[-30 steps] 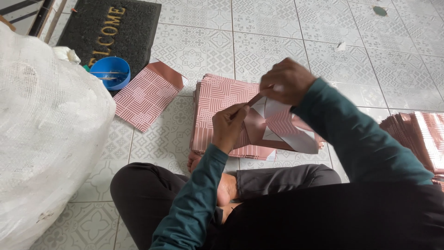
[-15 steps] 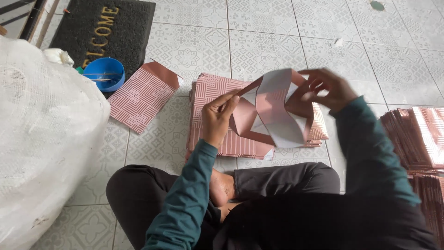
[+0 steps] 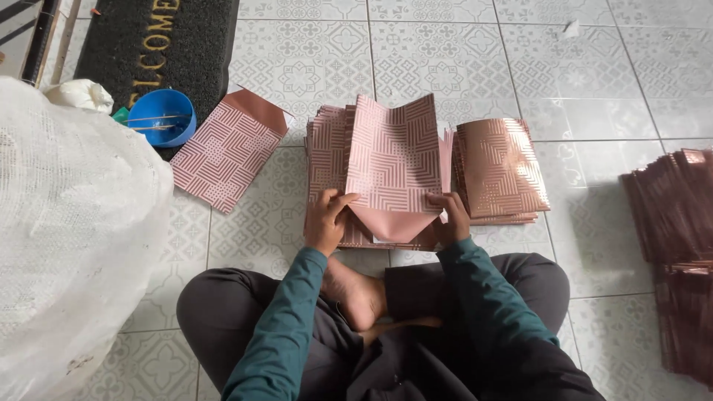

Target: The person sits on the floor and folds patterned paper sheets into small rectangular packets by hand. They repeatedly fold the sides and top flaps, then stack the finished packets to the right.

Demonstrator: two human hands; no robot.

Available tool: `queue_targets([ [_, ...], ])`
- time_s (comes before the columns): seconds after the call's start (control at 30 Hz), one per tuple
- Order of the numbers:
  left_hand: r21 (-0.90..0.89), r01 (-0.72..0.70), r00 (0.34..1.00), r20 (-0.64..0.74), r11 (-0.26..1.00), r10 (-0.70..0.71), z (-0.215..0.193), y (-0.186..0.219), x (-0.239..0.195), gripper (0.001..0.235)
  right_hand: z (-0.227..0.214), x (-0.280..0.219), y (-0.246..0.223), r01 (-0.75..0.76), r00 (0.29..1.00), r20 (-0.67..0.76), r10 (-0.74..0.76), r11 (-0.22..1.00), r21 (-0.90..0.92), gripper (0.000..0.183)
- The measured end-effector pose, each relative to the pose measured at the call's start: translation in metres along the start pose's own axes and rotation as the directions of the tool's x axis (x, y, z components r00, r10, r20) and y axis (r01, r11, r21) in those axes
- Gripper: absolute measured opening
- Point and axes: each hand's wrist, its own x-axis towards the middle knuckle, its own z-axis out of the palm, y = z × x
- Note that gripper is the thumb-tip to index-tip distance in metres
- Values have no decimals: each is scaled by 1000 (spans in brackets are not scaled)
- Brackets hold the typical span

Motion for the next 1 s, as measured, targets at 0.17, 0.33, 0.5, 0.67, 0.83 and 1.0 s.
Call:
queue_targets([
  [0.17,38,34,985,170,999,-40,-3,-5,10,75,-12,29,-17,-256,956,179,231,958,131,56],
  [0.33,-53,33,989,148,998,-25,2,-11,18,69,-18,39,-13,-350,911,288,295,923,162,54],
  [0.5,-136,138,988,85,981,-127,-9,5,32,52,-7,41,1,-400,905,287,315,861,315,41],
  [0.67,-143,160,987,12,977,-160,7,-14,34,36,0,39,16,-389,912,274,306,858,335,29],
  [0.83,-199,176,984,3,964,-179,9,-14,33,28,5,31,34,-428,885,305,351,872,238,22],
  [1.0,-219,179,983,8,959,-182,12,-13,32,19,12,19,52,-415,889,265,372,901,126,18],
])
